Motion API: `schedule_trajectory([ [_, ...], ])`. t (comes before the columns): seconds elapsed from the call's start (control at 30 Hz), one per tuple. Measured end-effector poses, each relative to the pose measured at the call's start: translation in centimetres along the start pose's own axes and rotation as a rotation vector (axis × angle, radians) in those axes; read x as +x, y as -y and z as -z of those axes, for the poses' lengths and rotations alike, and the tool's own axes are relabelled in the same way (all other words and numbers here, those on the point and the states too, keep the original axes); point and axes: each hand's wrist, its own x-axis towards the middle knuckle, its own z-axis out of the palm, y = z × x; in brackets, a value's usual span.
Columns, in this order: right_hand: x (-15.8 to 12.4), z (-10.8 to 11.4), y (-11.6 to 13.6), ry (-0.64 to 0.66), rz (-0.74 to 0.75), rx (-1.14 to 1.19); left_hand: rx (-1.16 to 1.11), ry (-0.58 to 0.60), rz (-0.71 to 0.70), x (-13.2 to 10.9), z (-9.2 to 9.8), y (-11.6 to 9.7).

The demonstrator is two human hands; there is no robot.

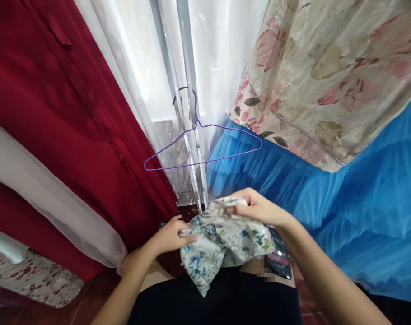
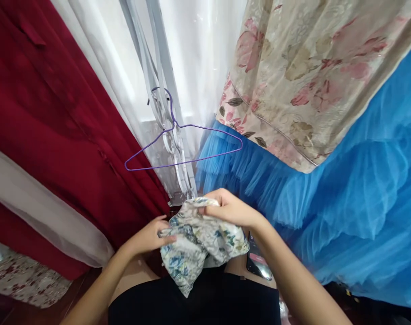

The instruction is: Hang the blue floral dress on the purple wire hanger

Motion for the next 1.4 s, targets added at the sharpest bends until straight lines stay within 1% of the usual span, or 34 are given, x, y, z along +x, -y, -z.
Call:
schedule_trajectory([
  [0.03, 0.5, 0.8, 0.7, -0.059, 0.019, -0.075, 0.088, -0.077, 0.036, -0.4, 1.6, 1.1],
  [0.1, 1.9, 2.4, 1.8, -0.187, 0.078, -0.250, 0.213, -0.250, 0.099, -1.1, 5.5, 2.6],
  [0.17, 4.0, 3.6, 2.5, -0.295, 0.166, -0.431, 0.320, -0.365, 0.121, -1.4, 9.7, 3.1],
  [0.23, 6.3, 4.5, 2.5, -0.431, 0.273, -0.567, 0.420, -0.467, 0.146, -1.2, 13.5, 2.5],
  [0.3, 8.6, 5.0, 1.7, -0.538, 0.342, -0.652, 0.493, -0.597, 0.176, -0.6, 16.3, 1.4],
  [0.33, 9.5, 5.1, 1.2, -0.554, 0.341, -0.692, 0.518, -0.660, 0.181, -0.2, 17.3, 0.7],
  [0.4, 10.8, 4.7, -0.1, -0.525, 0.259, -0.782, 0.557, -0.757, 0.151, 0.6, 18.5, -1.0],
  [0.47, 11.4, 3.8, -1.4, -0.485, 0.168, -0.855, 0.582, -0.803, 0.072, 1.7, 18.7, -2.8],
  [0.5, 11.5, 3.2, -1.9, -0.477, 0.152, -0.869, 0.585, -0.806, 0.019, 2.4, 18.6, -3.7],
  [0.6, 10.7, 1.6, -2.9, -0.446, 0.208, -0.829, 0.544, -0.777, -0.161, 4.7, 17.7, -6.2],
  [0.67, 9.6, 1.4, -3.0, -0.469, 0.281, -0.783, 0.477, -0.825, -0.240, 6.2, 17.1, -7.1],
  [0.73, 8.1, 2.2, -2.8, -0.571, 0.349, -0.748, 0.422, -0.928, -0.257, 7.5, 16.5, -7.5],
  [0.8, 6.5, 4.1, -2.3, -0.773, 0.396, -0.732, 0.401, -1.004, -0.234, 8.2, 16.2, -7.5],
  [0.87, 5.2, 6.5, -1.6, -0.987, 0.419, -0.754, 0.389, -1.023, -0.206, 8.4, 16.0, -7.6],
  [0.9, 4.7, 7.8, -1.1, -1.049, 0.419, -0.780, 0.381, -1.023, -0.195, 8.3, 16.1, -7.7],
  [0.93, 4.3, 9.0, -0.5, -1.060, 0.404, -0.814, 0.375, -1.018, -0.188, 8.2, 16.2, -7.7],
  [0.97, 4.0, 10.0, 0.2, -1.019, 0.366, -0.849, 0.370, -1.013, -0.186, 8.0, 16.3, -7.7],
  [1.0, 3.7, 10.8, 1.0, -0.942, 0.310, -0.878, 0.362, -1.009, -0.188, 7.8, 16.6, -7.7],
  [1.07, 3.1, 11.9, 2.9, -0.751, 0.171, -0.883, 0.335, -1.013, -0.193, 7.4, 17.2, -7.2],
  [1.1, 2.8, 12.1, 4.0, -0.654, 0.094, -0.851, 0.314, -1.020, -0.189, 7.1, 17.5, -6.8],
  [1.17, 2.1, 12.2, 6.1, -0.458, -0.071, -0.695, 0.261, -1.024, -0.146, 6.6, 17.9, -5.7],
  [1.23, 1.7, 11.9, 7.6, -0.296, -0.215, -0.450, 0.213, -0.975, -0.065, 6.2, 18.0, -4.3],
  [1.27, 1.8, 11.6, 7.9, -0.251, -0.251, -0.327, 0.190, -0.934, -0.032, 6.0, 17.9, -3.7],
  [1.3, 2.0, 11.2, 7.9, -0.234, -0.251, -0.222, 0.167, -0.894, -0.013, 6.0, 17.7, -3.2],
  [1.33, 2.4, 10.6, 7.5, -0.265, -0.204, -0.149, 0.144, -0.864, -0.010, 6.0, 17.5, -2.7],
  [1.4, 3.6, 8.9, 5.8, -0.409, -0.035, -0.097, 0.096, -0.845, -0.031, 6.2, 17.0, -2.2],
])
